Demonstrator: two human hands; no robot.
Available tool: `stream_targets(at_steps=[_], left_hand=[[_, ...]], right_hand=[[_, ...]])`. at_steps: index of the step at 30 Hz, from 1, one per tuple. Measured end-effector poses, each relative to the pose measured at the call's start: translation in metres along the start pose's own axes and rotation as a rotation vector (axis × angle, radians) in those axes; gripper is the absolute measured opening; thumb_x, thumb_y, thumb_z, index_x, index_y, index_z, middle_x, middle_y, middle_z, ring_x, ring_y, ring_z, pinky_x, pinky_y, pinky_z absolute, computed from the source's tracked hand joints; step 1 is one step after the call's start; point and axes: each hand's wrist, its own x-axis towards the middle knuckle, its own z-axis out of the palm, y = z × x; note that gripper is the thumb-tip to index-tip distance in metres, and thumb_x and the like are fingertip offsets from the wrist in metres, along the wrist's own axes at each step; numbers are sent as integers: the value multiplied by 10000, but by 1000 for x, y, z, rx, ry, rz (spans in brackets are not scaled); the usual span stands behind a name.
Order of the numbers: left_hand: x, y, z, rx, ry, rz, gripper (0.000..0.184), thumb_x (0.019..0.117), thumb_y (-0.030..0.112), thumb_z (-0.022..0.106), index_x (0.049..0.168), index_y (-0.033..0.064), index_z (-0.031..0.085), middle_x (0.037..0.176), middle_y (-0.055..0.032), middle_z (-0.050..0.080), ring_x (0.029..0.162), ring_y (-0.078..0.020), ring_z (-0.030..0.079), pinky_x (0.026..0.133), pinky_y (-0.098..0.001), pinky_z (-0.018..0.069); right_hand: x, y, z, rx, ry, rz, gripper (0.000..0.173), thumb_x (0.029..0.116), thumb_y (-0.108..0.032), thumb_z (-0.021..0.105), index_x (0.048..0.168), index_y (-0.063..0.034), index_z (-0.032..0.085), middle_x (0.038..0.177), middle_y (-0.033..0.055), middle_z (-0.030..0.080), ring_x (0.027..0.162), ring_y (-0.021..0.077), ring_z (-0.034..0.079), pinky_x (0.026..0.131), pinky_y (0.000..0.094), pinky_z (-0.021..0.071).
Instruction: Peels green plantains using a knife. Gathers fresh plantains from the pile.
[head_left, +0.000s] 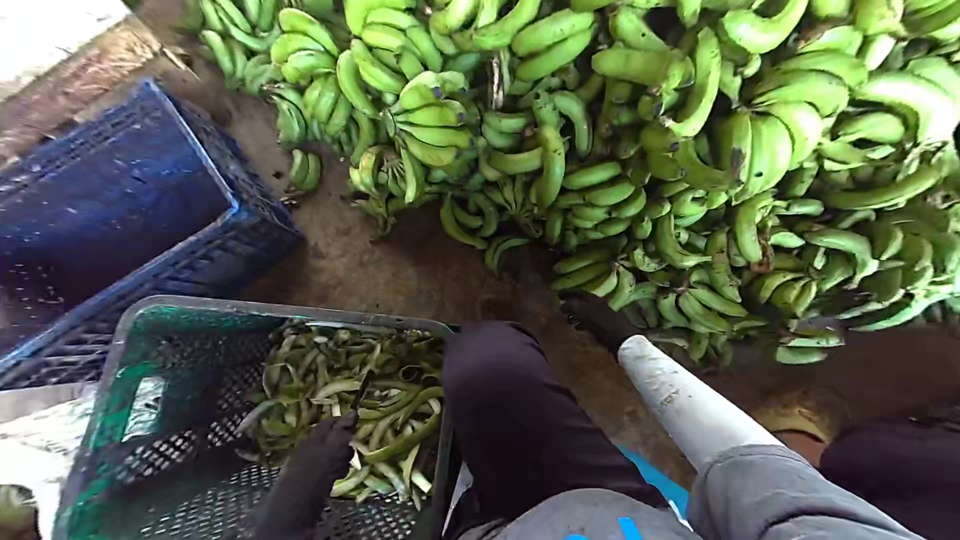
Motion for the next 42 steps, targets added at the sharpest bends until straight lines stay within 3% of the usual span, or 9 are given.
stream_targets(at_steps=[13, 16, 20, 21, 24, 29, 33, 37, 42], left_hand=[[13, -4, 22, -197, -78, -159, 383, 1105, 303, 418, 1274, -1, 578, 763, -30, 595, 581, -96, 549, 569, -285, 498], [23, -14, 24, -227, -67, -130, 399, 1092, 338, 405, 1241, 26, 605, 730, -15, 587, 552, -89, 554, 523, -250, 495], [21, 7, 27, -216, -38, -110, 361, 1100, 309, 407, 1200, 39, 625, 744, -3, 582, 561, -78, 544, 533, -238, 485], [19, 9, 28, -237, -32, -84, 360, 1092, 317, 413, 1191, 48, 630, 745, 3, 587, 563, -75, 548, 536, -233, 490], [13, 6, 28, -335, -18, -23, 380, 1088, 331, 416, 1215, 40, 624, 766, -16, 601, 582, -92, 565, 541, -237, 498], [-8, 18, 23, -533, 119, 34, 348, 1107, 293, 408, 1225, 46, 624, 774, -18, 617, 593, -90, 583, 538, -237, 505], [-27, 23, 14, -641, 192, 130, 347, 1114, 282, 386, 1212, 49, 624, 786, -19, 613, 596, -94, 577, 531, -238, 494], [-49, 22, 2, -714, 284, 276, 381, 1102, 328, 388, 1241, 51, 609, 845, -12, 614, 682, -103, 608, 610, -268, 536], [-74, 41, 2, -754, 373, 615, 543, 1084, 416, 359, 1419, 10, 495, 942, -41, 671, 753, -123, 666, 711, -327, 603]], right_hand=[[97, -196, 89, -726, -65, 15, 481, 1105, -242, 415, 1570, -123, 378, 1523, 245, 461, 1378, 451, 466, 1120, 619, 353], [151, -167, 98, -764, -48, 5, 463, 1115, -223, 385, 1547, -56, 380, 1537, 236, 447, 1384, 431, 470, 1110, 606, 382], [209, -69, 83, -948, 95, -564, 480, 1044, -140, 496, 1510, -49, 431, 1541, 208, 440, 1407, 371, 454, 1164, 484, 388], [236, -24, 88, -753, 423, -959, 407, 968, -205, 555, 1332, -36, 623, 1307, 211, 641, 1192, 363, 624, 1038, 469, 499], [154, -77, 75, -448, 165, -498, 450, 1023, -179, 583, 1470, -195, 531, 1508, 83, 515, 1347, 238, 528, 1099, 500, 454], [53, -165, 73, 320, 24, -619, 420, 1040, -350, 545, 1459, -353, 512, 1395, 12, 587, 986, 184, 664, 755, 411, 580], [-27, -264, 51, 584, -288, -1111, 494, 1036, -173, 476, 1523, -202, 398, 1507, 52, 469, 1136, 204, 627, 851, 395, 593], [-87, -312, 22, 654, -483, -1134, 730, 1009, -194, 495, 1610, -343, 109, 1427, 127, 532, 1139, 347, 651, 806, 529, 625], [-138, -324, 67, 463, -316, -951, 485, 1042, -289, 534, 1500, -254, 376, 1239, 27, 675, 1018, 190, 702, 852, 379, 608]])
